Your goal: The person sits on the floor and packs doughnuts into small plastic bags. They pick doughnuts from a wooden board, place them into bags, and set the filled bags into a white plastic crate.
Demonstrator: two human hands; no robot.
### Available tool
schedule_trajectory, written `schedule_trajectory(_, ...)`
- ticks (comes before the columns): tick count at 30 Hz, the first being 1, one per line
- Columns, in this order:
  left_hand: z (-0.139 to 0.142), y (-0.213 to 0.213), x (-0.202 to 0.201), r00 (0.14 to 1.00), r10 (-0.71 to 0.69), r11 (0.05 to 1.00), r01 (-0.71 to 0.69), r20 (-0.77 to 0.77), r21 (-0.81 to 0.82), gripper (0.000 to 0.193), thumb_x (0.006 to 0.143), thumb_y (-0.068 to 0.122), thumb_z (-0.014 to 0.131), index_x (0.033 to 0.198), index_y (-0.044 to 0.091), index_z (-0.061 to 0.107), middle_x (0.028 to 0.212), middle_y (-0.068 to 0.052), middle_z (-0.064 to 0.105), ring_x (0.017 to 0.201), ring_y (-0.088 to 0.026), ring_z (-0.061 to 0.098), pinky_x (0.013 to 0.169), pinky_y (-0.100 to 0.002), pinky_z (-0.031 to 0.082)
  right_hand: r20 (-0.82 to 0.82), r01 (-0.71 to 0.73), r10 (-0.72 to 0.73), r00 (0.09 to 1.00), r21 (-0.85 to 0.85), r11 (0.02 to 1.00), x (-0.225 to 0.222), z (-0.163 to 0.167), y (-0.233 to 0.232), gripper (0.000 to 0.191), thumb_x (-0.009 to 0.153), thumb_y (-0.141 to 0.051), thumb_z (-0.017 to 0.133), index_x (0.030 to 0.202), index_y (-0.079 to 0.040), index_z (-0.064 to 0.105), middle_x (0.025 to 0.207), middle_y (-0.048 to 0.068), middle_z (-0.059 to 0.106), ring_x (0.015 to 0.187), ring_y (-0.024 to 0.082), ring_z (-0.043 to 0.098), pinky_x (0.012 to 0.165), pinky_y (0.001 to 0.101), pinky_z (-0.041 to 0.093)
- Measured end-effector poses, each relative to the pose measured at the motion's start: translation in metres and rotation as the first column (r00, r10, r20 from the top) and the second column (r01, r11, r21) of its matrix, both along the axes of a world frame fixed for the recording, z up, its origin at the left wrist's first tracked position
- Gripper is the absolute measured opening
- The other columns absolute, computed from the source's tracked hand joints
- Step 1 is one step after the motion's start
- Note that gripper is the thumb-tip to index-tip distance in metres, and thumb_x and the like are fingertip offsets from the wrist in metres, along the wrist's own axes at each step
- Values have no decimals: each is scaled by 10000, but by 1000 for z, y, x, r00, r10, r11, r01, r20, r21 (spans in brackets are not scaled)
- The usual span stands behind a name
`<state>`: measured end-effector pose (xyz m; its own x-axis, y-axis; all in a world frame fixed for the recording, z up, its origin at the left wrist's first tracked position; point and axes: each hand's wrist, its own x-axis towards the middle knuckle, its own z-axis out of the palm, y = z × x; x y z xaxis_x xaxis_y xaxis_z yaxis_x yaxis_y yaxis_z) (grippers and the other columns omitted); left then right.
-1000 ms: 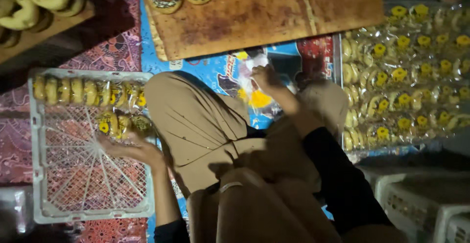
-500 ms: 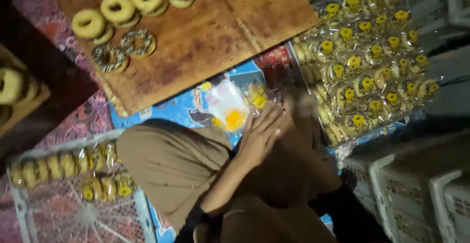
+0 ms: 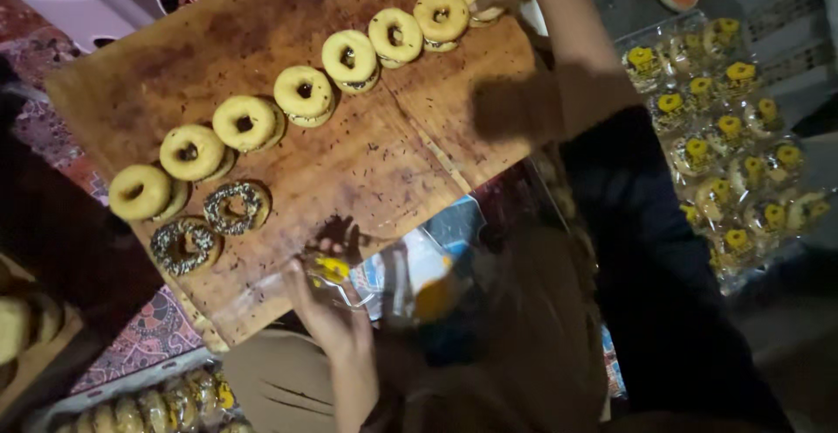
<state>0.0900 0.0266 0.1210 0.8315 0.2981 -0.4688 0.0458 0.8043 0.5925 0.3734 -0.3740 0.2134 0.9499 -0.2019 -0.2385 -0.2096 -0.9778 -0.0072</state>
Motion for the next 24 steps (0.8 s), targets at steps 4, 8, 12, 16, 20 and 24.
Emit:
schedule_trajectory(4,2,-10,-3,994,-102,994,99,-51,-45,129,1138,250,603,1222,154,580,1207,-32,638,1043,-177,623,816,-314,492,-302,167,-116,946,149,975,13,-8,5,748,781,-598,797,1305,-84,652,1155,314,658,965,445,663,705,549,502)
schedule_trajectory(8,16,-14,11,983,-179,970,183,36,-159,277,1002,294,601,1243,157,596,1324,-103,625,1259,-297,612,1045,-443,505,-114,159,-134,984,251,955,-25,2,1,612,906,-561,725,1252,-56,732,1110,217,750,974,343,723,779,433,521)
schedule_trajectory(12,8,-24,34,969,-147,807,234,198,-543,342,991,311,654,1271,142,555,1447,-136,545,1377,-367,475,1179,-603,391,571,-127,-125,811,380,916,-136,-3,29,541,877,-373,786,1287,-46,653,1137,145,720,1017,253,692,855,368,542)
schedule_trajectory(16,-7,-32,38,960,-96,584,267,262,-767,346,1003,314,635,1225,54,581,1495,-175,527,1430,-379,464,1187,-615,380,763,-380,-201,614,509,772,-302,-31,124,641,804,-98,850,1357,-17,537,1185,104,666,1081,211,653,927,358,562)
schedule_trajectory(20,5,-34,-4,995,-25,370,94,92,-924,311,1016,239,584,1265,53,570,1523,-271,437,1476,-417,389,1184,-626,346,630,-471,-513,584,777,418,-402,-29,211,618,664,-114,923,1174,-48,579,1102,98,623,951,207,621,827,326,527)
schedule_trajectory(24,42,-37,-53,857,-37,630,420,515,-654,331,1040,195,559,1361,130,513,1575,-180,424,1522,-407,362,1253,-601,339,793,-393,-210,571,489,778,-412,0,239,541,677,-154,935,1150,-35,699,1029,105,639,881,261,617,788,397,518)
